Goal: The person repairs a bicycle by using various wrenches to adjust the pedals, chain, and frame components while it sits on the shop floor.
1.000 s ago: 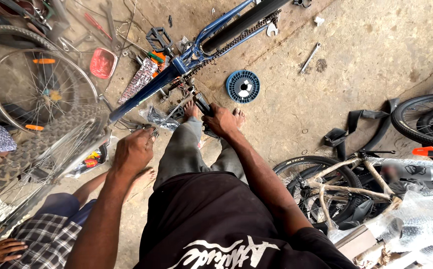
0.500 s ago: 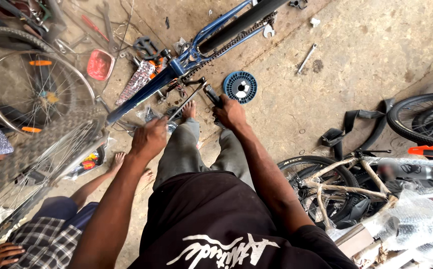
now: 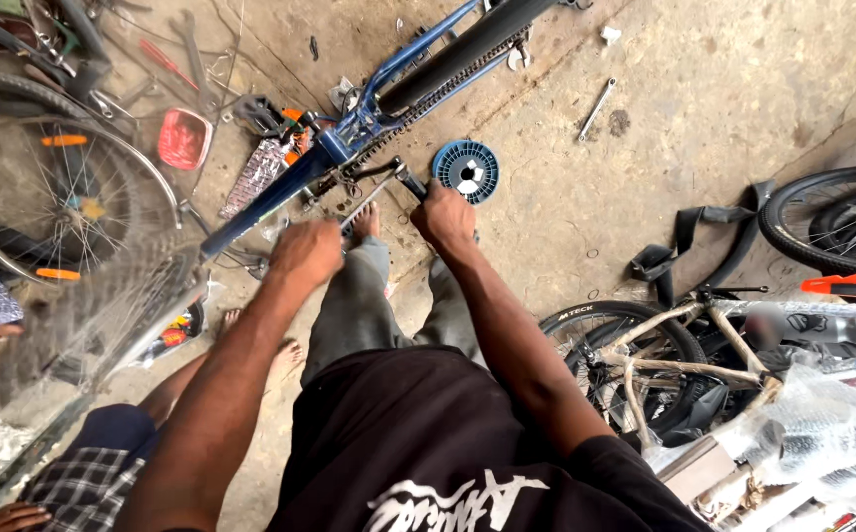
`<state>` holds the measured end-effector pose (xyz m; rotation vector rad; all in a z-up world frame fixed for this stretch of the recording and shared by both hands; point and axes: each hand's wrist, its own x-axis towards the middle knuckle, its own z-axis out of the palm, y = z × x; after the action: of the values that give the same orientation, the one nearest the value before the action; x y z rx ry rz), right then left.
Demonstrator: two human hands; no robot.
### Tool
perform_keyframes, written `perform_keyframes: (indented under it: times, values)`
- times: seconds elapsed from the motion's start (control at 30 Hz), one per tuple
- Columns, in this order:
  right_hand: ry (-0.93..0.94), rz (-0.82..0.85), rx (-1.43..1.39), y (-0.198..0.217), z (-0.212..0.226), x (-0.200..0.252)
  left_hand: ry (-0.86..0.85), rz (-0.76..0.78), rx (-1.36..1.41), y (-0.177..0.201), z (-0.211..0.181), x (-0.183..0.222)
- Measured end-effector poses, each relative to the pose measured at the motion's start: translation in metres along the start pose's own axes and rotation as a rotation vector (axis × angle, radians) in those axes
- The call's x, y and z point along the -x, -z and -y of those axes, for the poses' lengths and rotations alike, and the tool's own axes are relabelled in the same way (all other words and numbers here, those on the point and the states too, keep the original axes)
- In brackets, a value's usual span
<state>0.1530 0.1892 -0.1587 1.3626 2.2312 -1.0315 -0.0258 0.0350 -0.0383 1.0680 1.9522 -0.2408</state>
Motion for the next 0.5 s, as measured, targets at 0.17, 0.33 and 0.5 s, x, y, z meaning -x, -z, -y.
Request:
perform_keyframes:
  times: [0.17,0.33,0.5]
  values:
    - [-0.154,0.069,0.018,0.004,-0.013,-0.033,-0.067,-0.027,-0.081,-0.004,-0.028,-0.052]
    - [-0.22,0.033,-0.007,0.0,-0.025,-0.07,-0.147,-0.351,0.016,-0.075,-0.021,-0.093]
    - [-0.225,0.044,-0.03,-0.043,-0.055,-0.111,-0.195,-0.448,0.237,-0.172,0.011,-0.158]
